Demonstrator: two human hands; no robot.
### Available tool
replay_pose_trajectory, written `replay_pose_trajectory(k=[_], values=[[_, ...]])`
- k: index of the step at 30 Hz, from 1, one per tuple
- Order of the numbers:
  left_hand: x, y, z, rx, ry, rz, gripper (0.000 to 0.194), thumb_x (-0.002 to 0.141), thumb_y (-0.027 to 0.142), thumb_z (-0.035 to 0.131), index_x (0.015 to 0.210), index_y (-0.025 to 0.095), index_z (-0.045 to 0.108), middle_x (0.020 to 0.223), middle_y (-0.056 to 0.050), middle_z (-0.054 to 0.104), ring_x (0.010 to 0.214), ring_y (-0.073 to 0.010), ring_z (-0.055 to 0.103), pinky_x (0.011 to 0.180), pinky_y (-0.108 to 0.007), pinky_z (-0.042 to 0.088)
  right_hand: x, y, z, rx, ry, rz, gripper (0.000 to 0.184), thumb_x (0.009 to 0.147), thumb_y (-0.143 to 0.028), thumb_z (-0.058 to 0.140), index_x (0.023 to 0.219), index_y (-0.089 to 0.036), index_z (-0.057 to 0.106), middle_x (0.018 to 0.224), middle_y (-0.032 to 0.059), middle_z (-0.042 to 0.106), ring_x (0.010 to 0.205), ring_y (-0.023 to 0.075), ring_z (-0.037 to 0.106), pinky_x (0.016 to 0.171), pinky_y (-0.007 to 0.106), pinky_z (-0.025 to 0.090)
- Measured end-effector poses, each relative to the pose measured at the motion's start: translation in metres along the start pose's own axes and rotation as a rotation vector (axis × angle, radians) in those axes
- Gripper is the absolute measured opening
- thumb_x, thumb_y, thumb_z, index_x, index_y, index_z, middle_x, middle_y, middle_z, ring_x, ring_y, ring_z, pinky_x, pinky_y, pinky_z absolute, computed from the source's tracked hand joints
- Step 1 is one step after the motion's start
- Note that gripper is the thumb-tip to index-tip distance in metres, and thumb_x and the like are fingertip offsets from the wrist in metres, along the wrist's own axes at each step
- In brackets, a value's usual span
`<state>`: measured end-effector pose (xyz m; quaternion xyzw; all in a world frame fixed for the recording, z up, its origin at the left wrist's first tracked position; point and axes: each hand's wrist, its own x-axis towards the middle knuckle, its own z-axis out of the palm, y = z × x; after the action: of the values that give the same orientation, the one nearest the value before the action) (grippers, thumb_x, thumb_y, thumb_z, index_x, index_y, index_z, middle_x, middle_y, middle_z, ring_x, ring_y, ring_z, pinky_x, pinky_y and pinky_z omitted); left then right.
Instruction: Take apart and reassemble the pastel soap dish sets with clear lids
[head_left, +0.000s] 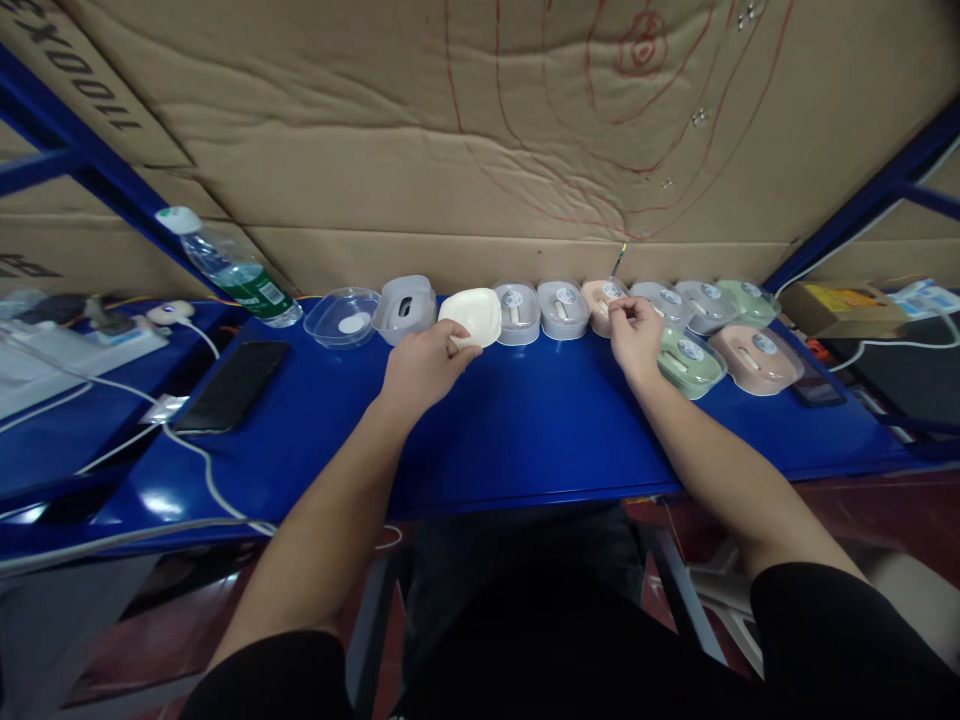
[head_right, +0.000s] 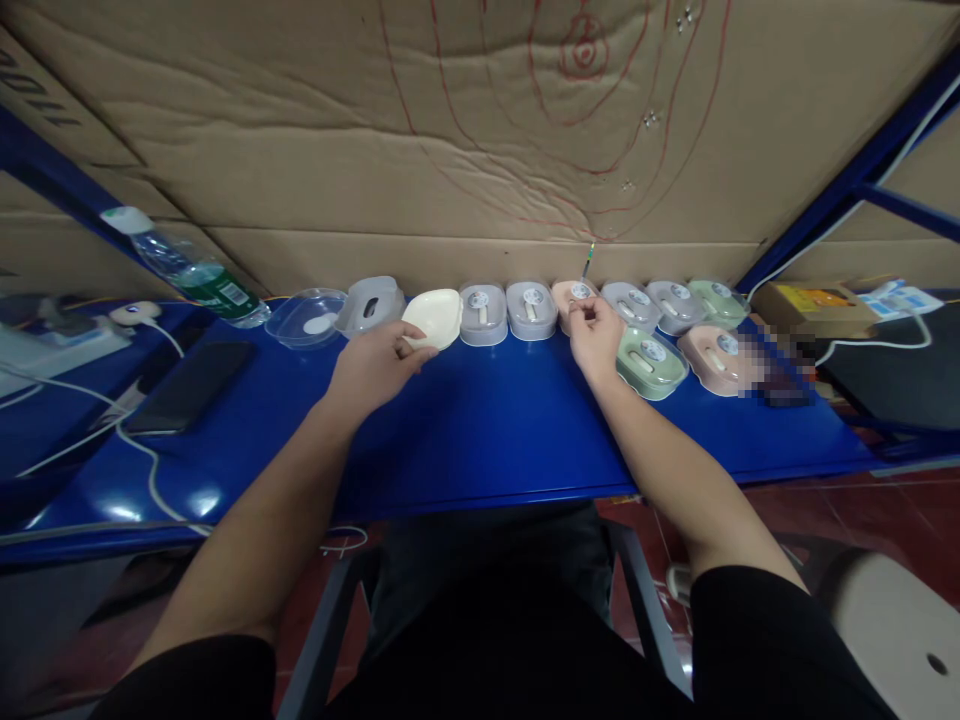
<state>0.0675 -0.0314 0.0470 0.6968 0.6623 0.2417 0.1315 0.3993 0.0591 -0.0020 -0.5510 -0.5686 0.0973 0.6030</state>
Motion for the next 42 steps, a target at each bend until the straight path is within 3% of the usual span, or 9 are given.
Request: replay_pose_trajectory(k=[14, 21, 28, 30, 33, 36, 38, 40, 42], values=[[-0.003, 0.003, -0.003, -0.044, -0.069, 0.087, 0.029, 0.094, 0.042, 0.07, 0.114, 0.021, 0.069, 0.075, -0.001, 0.076, 0.077, -0.0213, 0.073, 0.074, -0.035, 0.05, 0.037, 0.035, -0.017, -0.051, 0.174, -0.048, 0.009, 0.085, -0.026, 0.058, 0.078, -0.023, 0.063, 0.077, 0.0007, 0.066, 0.077, 0.0203, 0.063, 0.081, 0.041, 0.055], [-0.01, 0.006, -0.008, -0.239, -0.295, 0.218, 0.023, 0.088, 0.042, 0.073, 0.1, 0.023, 0.069, 0.075, 0.0, 0.075, 0.07, -0.0168, 0.069, 0.073, -0.033, 0.051, 0.057, 0.05, -0.031, -0.053, 0.237, -0.059, 0.01, 0.088, -0.028, 0.06, 0.08, -0.023, 0.061, 0.077, 0.0002, 0.062, 0.077, 0.021, 0.062, 0.084, 0.045, 0.055], [-0.008, 0.005, 0.0, -0.161, -0.564, 0.29, 0.02, 0.083, 0.036, 0.074, 0.099, 0.024, 0.071, 0.085, 0.0, 0.078, 0.077, -0.0182, 0.071, 0.073, -0.032, 0.049, 0.057, 0.05, -0.035, -0.068, 0.211, -0.084, 0.019, 0.094, -0.041, 0.059, 0.082, -0.026, 0.059, 0.079, 0.0039, 0.065, 0.078, 0.0244, 0.064, 0.084, 0.049, 0.055], [-0.007, 0.002, 0.004, -0.133, -0.601, 0.292, 0.023, 0.082, 0.036, 0.075, 0.103, 0.025, 0.071, 0.089, -0.001, 0.079, 0.081, -0.019, 0.073, 0.074, -0.032, 0.05, 0.046, 0.04, -0.029, -0.033, 0.136, -0.105, 0.021, 0.093, -0.044, 0.06, 0.083, -0.025, 0.062, 0.079, 0.0032, 0.067, 0.076, 0.0234, 0.065, 0.08, 0.046, 0.056], [-0.004, -0.002, 0.007, -0.094, -0.599, 0.278, 0.039, 0.076, 0.043, 0.081, 0.11, 0.025, 0.074, 0.093, -0.001, 0.078, 0.082, -0.0199, 0.073, 0.073, -0.031, 0.05, 0.019, 0.014, -0.02, 0.012, -0.108, -0.18, 0.019, 0.091, -0.043, 0.065, 0.086, -0.025, 0.069, 0.08, 0.0026, 0.071, 0.075, 0.0219, 0.066, 0.077, 0.042, 0.057], [-0.003, -0.004, 0.005, -0.087, -0.586, 0.229, 0.061, 0.071, 0.054, 0.086, 0.123, 0.024, 0.074, 0.096, -0.002, 0.078, 0.082, -0.0208, 0.072, 0.072, -0.031, 0.05, -0.011, -0.014, -0.013, 0.001, -0.519, -0.328, 0.019, 0.092, -0.042, 0.07, 0.099, -0.026, 0.077, 0.087, 0.0033, 0.076, 0.078, 0.0221, 0.069, 0.081, 0.042, 0.059], [-0.001, -0.005, 0.004, -0.106, -0.566, 0.195, 0.064, 0.076, 0.059, 0.082, 0.128, 0.024, 0.073, 0.096, -0.003, 0.078, 0.083, -0.0213, 0.072, 0.073, -0.031, 0.05, -0.026, -0.029, -0.011, 0.007, -0.808, -0.435, 0.025, 0.095, -0.043, 0.071, 0.113, -0.028, 0.078, 0.104, 0.0059, 0.078, 0.092, 0.0244, 0.073, 0.088, 0.044, 0.06], [0.002, -0.007, 0.003, -0.103, -0.461, 0.171, 0.055, 0.087, 0.06, 0.073, 0.128, 0.023, 0.073, 0.098, -0.004, 0.079, 0.087, -0.0221, 0.073, 0.076, -0.032, 0.052, -0.037, -0.038, -0.009, 0.001, -0.981, -0.503, 0.03, 0.098, -0.045, 0.068, 0.122, -0.03, 0.077, 0.119, 0.008, 0.076, 0.108, 0.0268, 0.072, 0.098, 0.047, 0.059], [0.005, -0.011, 0.003, -0.047, -0.266, 0.145, 0.046, 0.096, 0.057, 0.065, 0.125, 0.023, 0.074, 0.107, -0.006, 0.079, 0.098, -0.0239, 0.073, 0.085, -0.034, 0.053, -0.042, -0.041, -0.008, -0.017, -1.045, -0.534, 0.032, 0.099, -0.046, 0.068, 0.126, -0.03, 0.077, 0.127, 0.0094, 0.073, 0.117, 0.0286, 0.071, 0.104, 0.05, 0.057]])
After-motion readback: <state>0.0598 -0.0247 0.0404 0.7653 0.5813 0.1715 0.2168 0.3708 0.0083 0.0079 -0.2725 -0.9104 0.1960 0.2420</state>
